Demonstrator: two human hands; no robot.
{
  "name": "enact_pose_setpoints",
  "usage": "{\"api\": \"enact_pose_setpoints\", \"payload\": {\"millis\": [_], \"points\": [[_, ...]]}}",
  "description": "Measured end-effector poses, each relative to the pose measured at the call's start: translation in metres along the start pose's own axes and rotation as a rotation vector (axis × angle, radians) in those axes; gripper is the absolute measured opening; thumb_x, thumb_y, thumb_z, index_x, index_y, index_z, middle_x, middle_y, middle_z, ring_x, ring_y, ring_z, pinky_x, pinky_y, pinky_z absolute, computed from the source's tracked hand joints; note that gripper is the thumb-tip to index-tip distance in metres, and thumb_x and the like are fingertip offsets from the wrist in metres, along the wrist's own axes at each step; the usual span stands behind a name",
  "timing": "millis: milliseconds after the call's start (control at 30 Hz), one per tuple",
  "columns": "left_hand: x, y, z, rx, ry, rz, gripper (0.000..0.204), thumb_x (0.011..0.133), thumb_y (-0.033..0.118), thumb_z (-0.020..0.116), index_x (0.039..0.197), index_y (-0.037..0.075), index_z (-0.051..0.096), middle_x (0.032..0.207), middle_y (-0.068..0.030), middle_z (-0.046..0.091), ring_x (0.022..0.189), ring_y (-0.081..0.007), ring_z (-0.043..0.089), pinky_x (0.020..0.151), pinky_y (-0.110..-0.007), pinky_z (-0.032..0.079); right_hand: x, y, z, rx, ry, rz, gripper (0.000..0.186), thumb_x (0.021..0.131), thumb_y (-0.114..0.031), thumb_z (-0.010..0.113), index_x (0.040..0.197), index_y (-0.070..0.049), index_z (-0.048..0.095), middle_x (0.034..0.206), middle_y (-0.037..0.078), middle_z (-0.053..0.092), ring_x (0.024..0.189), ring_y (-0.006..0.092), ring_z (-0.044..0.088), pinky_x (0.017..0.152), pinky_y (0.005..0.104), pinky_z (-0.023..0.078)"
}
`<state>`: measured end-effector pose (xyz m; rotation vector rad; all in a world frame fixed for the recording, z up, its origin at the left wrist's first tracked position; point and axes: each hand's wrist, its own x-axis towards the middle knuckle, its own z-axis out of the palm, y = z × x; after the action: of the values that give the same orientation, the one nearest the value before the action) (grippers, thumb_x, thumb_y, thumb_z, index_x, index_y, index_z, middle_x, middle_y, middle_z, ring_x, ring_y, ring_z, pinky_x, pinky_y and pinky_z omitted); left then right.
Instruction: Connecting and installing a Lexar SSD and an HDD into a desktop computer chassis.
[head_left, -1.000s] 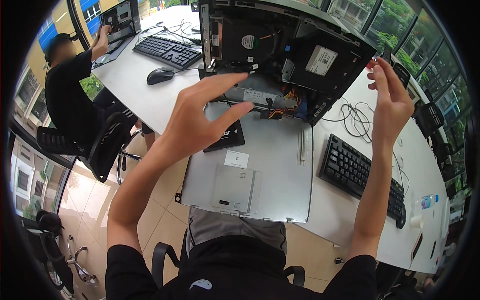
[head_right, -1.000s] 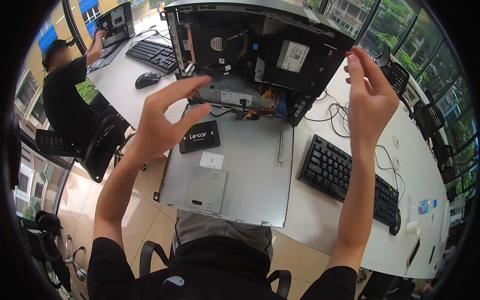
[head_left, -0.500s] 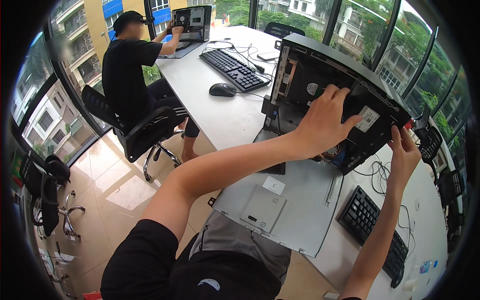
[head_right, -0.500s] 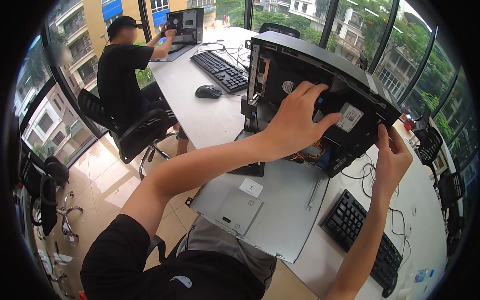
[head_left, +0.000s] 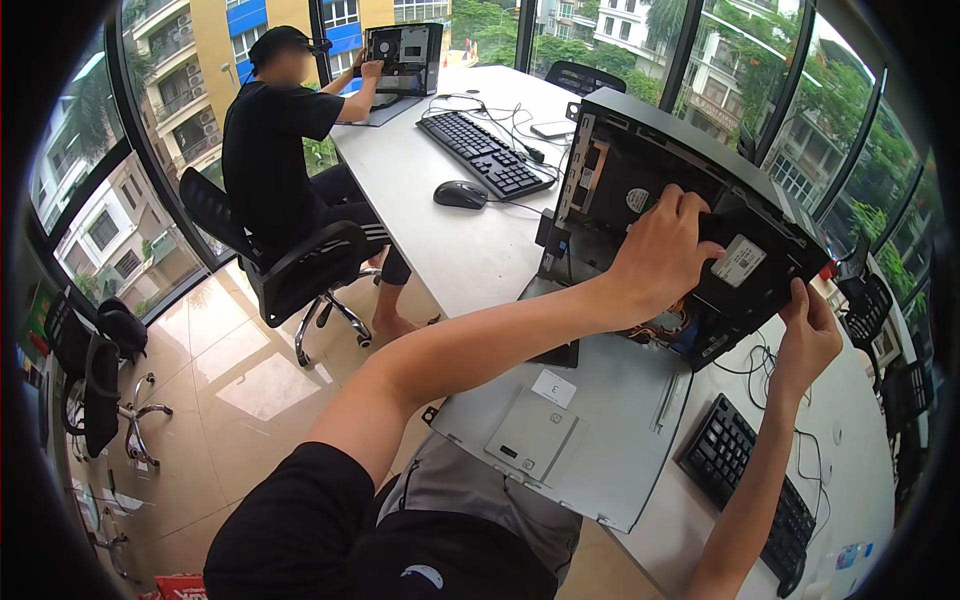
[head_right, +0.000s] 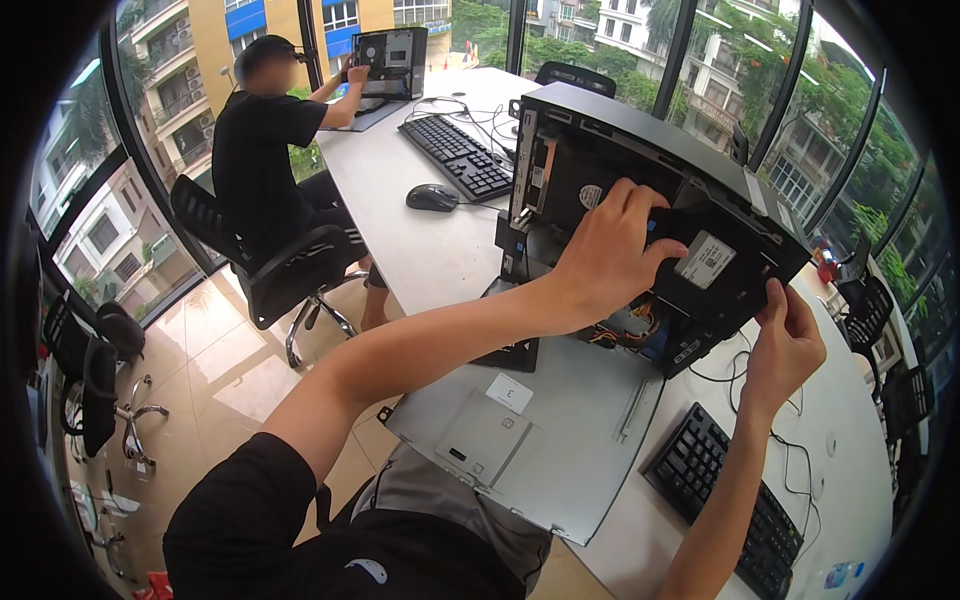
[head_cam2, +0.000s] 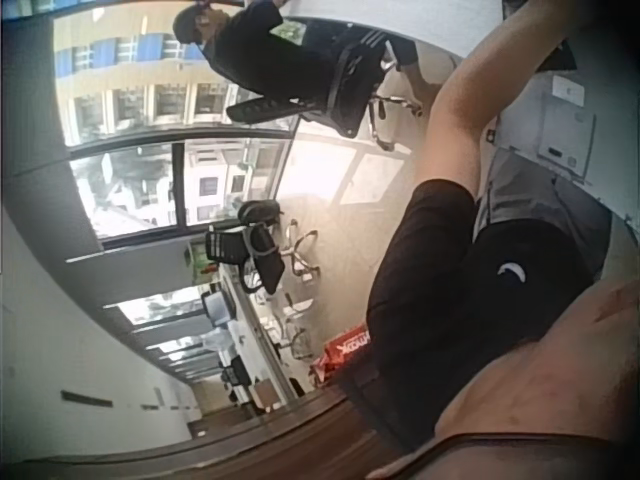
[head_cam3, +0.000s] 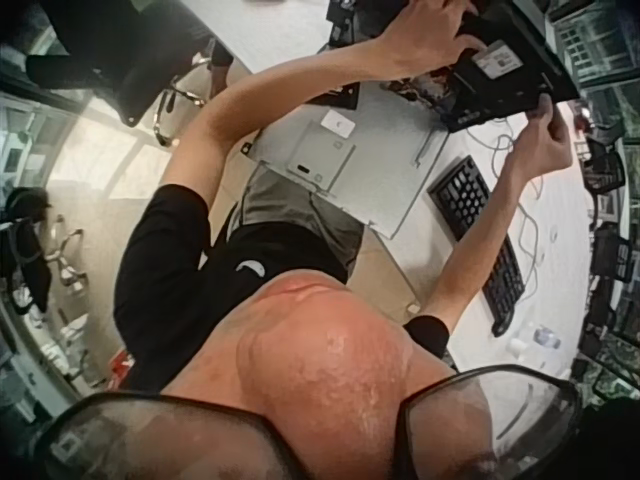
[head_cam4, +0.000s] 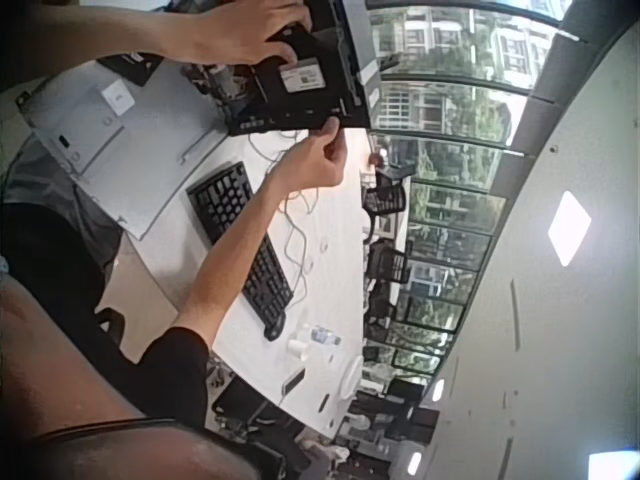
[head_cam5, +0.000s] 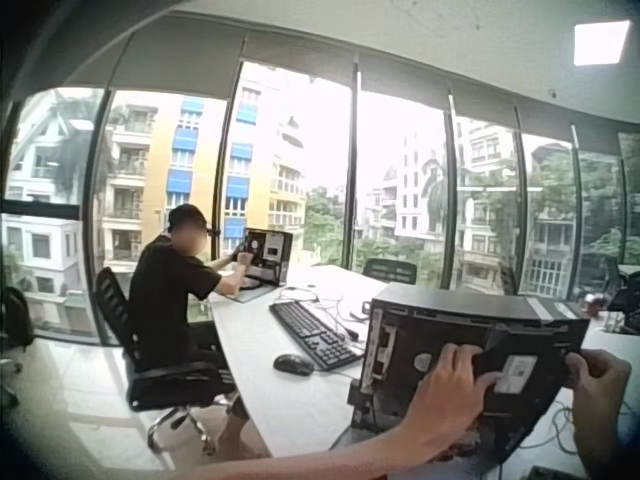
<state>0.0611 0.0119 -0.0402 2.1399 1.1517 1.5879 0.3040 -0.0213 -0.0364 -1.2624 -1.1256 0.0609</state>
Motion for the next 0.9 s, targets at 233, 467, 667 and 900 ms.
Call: {"api": "enact_pose_setpoints", "payload": {"millis": [233,467,667,900], "points": [[0.000,0.006,-0.010,0.093,-0.025,-0.002,0.055,0.096,0.029,0.082,0.134,-0.005,0.061,0.129,-0.0228,0.064,0.112,-0.0448,0.070,0.098,-0.052,0.055,0.012,0.016,-0.002,0.189,-0.057,0.031,0.036,0.101,-0.022,0.083,0.117,0.010,0.078,0.093,0.011,0.079,0.082,0.0143,0.074,0.080,0.0278,0.062],[0.003,0.007,-0.022,0.178,0.027,0.071,0.052,0.092,0.040,0.084,0.122,-0.001,0.075,0.110,-0.0182,0.078,0.106,-0.0394,0.075,0.089,-0.051,0.059,0.019,0.023,-0.009,0.319,-0.205,0.130,0.037,0.101,-0.024,0.083,0.121,0.007,0.078,0.106,0.010,0.079,0.094,0.0137,0.074,0.086,0.0283,0.061],[-0.012,0.015,-0.043,0.034,0.044,0.065,0.044,0.089,0.031,0.090,0.112,-0.004,0.078,0.095,-0.0189,0.080,0.083,-0.0277,0.077,0.076,-0.039,0.060,0.023,0.017,-0.018,0.309,-0.253,0.168,0.043,0.099,-0.026,0.084,0.127,0.005,0.076,0.113,0.009,0.078,0.100,0.0138,0.073,0.090,0.0301,0.060],[-0.051,0.007,-0.073,-0.288,-0.063,-0.213,0.047,0.092,0.025,0.089,0.118,-0.012,0.075,0.083,-0.0137,0.078,0.064,-0.0133,0.071,0.057,-0.028,0.056,0.037,-0.013,-0.028,0.247,-0.209,0.029,0.040,0.101,-0.022,0.079,0.126,0.009,0.077,0.110,0.017,0.081,0.101,0.0234,0.080,0.094,0.0335,0.065]]}}
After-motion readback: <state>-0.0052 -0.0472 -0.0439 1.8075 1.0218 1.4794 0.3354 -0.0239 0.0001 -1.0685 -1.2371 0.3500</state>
